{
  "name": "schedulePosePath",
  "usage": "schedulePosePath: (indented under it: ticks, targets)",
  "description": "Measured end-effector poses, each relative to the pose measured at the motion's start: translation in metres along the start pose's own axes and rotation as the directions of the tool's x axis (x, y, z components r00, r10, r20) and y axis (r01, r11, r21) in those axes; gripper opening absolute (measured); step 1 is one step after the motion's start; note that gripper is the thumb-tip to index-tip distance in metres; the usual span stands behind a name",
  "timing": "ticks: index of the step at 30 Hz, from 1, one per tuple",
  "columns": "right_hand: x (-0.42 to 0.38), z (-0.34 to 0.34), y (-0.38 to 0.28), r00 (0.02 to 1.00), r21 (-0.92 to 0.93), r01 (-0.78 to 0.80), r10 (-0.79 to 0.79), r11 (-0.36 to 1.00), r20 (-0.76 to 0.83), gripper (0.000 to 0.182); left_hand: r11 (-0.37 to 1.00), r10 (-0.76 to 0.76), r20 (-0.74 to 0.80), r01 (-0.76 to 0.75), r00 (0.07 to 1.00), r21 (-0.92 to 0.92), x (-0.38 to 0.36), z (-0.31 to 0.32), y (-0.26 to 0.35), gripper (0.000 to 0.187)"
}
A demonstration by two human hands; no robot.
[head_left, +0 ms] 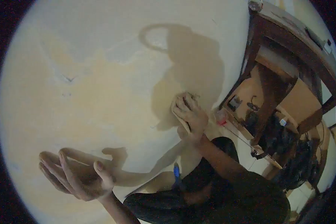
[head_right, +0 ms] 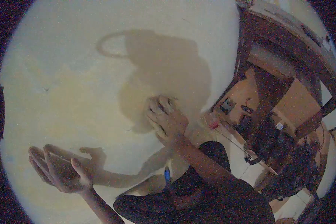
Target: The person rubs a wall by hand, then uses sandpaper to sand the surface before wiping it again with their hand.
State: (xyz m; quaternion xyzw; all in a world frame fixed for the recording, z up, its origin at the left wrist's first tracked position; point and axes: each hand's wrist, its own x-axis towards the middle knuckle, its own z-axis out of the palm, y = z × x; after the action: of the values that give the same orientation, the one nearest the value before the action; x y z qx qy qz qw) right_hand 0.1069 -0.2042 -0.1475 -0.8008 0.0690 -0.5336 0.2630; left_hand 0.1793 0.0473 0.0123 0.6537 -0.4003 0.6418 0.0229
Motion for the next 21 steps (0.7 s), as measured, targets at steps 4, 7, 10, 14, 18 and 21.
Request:
schedulePosePath:
  ticks: [4, 7, 10, 14, 18, 21]
  targets:
    - [-0.008, 0.006, 0.005, 0.997, 0.083, 0.01, -0.003, 0.997, -0.08, 0.04, 0.999, 0.039, -0.012, -0.04, 0.999, -0.026, -0.001, 0.001, -0.003, 0.057]
    - [-0.001, -0.011, -0.006, 0.993, 0.052, -0.116, 0.115, 0.992, 0.032, 0.041, 0.998, 0.046, -0.022, -0.047, 0.999, -0.032, -0.004, 0.0, -0.001, 0.055]
    - [-0.033, 0.006, 0.017, 0.999, 0.063, 0.014, -0.011, 0.998, -0.039, 0.039, 1.0, 0.009, -0.006, -0.009, 1.0, -0.02, -0.006, -0.001, 0.009, 0.054]
    - [-0.017, 0.0, 0.008, 0.999, 0.06, -0.019, 0.021, 0.998, -0.036, 0.042, 0.998, 0.012, -0.035, -0.014, 0.999, -0.056, -0.005, 0.005, 0.008, 0.056]
    - [-0.009, -0.006, 0.002, 0.984, 0.013, -0.13, 0.128, 0.991, 0.125, 0.045, 0.998, 0.001, -0.039, -0.004, 0.999, -0.056, -0.001, 0.004, 0.001, 0.058]
    - [-0.041, 0.014, 0.03, 0.996, -0.001, 0.082, -0.082, 0.997, -0.036, 0.043, 0.999, -0.008, -0.035, 0.007, 0.999, -0.038, -0.004, 0.009, 0.005, 0.058]
